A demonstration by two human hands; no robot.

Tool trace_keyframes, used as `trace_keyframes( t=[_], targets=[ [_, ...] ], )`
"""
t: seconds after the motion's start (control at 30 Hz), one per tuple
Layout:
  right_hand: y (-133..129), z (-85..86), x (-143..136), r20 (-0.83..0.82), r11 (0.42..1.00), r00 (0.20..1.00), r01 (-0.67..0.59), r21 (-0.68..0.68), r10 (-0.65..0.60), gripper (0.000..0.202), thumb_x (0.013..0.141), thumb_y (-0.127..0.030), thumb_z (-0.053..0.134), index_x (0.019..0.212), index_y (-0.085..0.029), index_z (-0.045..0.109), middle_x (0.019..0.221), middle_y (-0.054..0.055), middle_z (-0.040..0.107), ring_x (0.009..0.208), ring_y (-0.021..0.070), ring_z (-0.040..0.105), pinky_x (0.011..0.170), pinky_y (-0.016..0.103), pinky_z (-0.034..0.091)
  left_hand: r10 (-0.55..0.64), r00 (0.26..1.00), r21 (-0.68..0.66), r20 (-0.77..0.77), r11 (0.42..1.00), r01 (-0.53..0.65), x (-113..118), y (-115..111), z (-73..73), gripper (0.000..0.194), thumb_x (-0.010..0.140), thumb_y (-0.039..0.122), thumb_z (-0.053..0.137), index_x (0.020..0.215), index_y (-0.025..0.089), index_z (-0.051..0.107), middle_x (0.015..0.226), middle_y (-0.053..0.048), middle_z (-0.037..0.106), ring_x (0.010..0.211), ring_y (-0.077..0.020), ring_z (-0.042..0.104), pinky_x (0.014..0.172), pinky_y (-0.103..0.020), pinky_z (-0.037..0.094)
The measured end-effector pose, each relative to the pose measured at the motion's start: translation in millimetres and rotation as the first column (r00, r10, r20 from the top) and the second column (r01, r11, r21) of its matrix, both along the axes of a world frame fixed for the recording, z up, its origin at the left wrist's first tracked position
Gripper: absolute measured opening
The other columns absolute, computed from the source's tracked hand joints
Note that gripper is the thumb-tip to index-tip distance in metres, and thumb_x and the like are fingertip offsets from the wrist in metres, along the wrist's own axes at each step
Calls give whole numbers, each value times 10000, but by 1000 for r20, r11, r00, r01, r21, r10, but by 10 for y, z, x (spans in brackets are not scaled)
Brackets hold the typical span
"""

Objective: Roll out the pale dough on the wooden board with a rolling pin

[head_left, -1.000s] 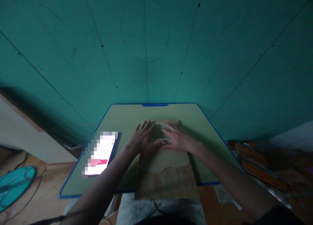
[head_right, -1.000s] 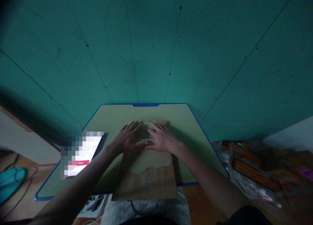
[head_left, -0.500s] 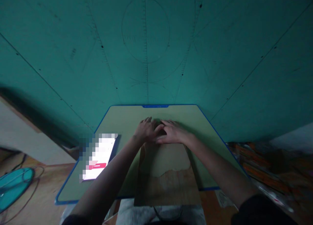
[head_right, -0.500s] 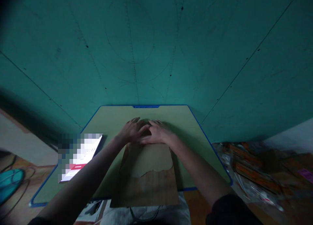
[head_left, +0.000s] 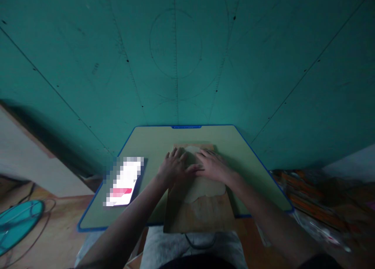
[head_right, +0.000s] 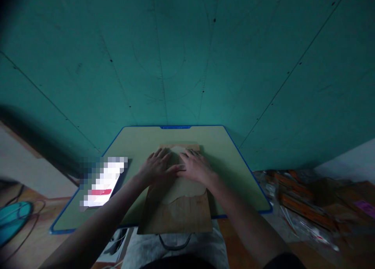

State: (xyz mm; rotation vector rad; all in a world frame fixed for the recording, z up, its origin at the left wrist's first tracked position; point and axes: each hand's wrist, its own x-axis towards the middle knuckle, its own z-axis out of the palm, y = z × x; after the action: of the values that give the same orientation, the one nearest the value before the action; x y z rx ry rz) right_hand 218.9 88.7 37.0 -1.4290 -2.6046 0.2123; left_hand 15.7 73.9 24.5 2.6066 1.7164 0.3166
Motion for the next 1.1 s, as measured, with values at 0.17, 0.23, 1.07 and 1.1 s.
trace_keyframes(
  t=[0.17,0.23,1.07,1.1],
  targets=[
    [-169,-57,193,-10,998,1000,-10,64,11,617,921,-554,683,1411,-186,605,1526,171,544,1384,359,529,1076,516,500,17,1000,12,-5,1000,-17,18,-225,16,704,957,708,476,1357,140,588,1482,-234,549,1424,-397,470,1106,-546,457],
    [-261,-86,249,-30,993,999,-42,107,46,527,958,-485,657,1388,-181,624,1488,161,587,1367,337,553,1094,511,496,-1,1000,7,-4,1000,1,13,-318,24,677,963,650,531,1355,101,578,1489,-257,537,1405,-389,501,1096,-505,482],
    [-107,-78,283,-41,999,999,-12,48,14,562,1011,-546,539,1409,-155,598,1551,189,509,1421,334,497,1139,488,450,-8,998,-36,-61,999,6,7,-28,51,950,794,825,614,1441,135,528,1548,-243,492,1484,-418,393,1166,-562,375],
    [-66,-58,272,-37,999,999,-4,34,5,592,1009,-575,526,1420,-154,592,1564,189,494,1431,335,485,1145,480,440,-12,999,-50,-53,999,9,13,11,63,952,788,837,609,1435,142,534,1547,-238,495,1486,-422,388,1165,-566,373]
  ],
)
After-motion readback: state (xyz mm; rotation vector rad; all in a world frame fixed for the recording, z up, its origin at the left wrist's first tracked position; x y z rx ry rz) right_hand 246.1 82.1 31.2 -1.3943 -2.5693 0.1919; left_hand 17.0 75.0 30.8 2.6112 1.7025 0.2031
